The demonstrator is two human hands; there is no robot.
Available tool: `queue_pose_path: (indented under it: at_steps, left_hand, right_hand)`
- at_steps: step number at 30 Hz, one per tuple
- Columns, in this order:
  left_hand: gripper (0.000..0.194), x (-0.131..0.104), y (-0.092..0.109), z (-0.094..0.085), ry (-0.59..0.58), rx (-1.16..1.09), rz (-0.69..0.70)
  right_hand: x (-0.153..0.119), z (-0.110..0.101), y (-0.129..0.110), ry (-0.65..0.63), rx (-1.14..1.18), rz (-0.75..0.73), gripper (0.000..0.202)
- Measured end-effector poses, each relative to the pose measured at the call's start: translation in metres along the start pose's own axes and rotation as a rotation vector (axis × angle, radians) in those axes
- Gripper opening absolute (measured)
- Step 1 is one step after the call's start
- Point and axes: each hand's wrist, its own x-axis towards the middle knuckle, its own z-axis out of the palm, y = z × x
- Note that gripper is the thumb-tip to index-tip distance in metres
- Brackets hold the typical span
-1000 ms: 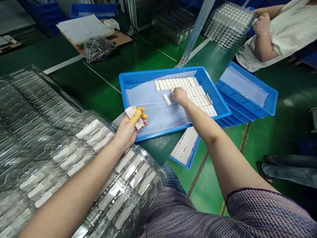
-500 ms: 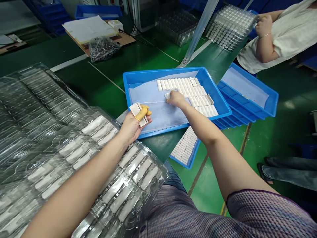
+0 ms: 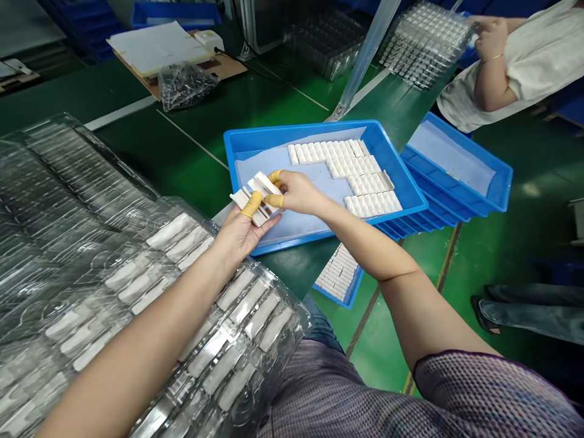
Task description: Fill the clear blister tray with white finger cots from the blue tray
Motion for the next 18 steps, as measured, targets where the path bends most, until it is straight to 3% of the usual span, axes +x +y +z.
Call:
queue_pose_path:
  at_steps: [3, 6, 11, 13, 18]
  left_hand:
    - [0.028, 0.003, -0.001, -0.003, 0.009, -0.028, 0.037]
    - [0.033, 0.005, -0.002, -0.005, 0.045, -0.035, 0.034]
    - [0.028, 0.003, 0.0, -0.006, 0.021, -0.088, 0.058]
    - [0.029, 0.003, -0.001, -0.007, 0.002, -0.081, 0.061]
    - [0.029, 0.005, -0.003, -0.007, -0.021, -0.045, 0.072]
  right_hand:
    - [-0.013, 0.018, -0.025, 0.058, -0.375, -0.119, 0.027]
    - [-0.02, 0.023, -0.028, 0.053, -0.501, -0.153, 0.04]
    - [-0.018, -0.01, 0.004, -0.051, -0.187, -0.448, 0.042]
    - [-0.02, -0.017, 0.015, -0.024, -0.052, -0.459, 0.034]
    - [-0.032, 0.011, 0.017, 0.022, 0.171, -0.46, 0.023]
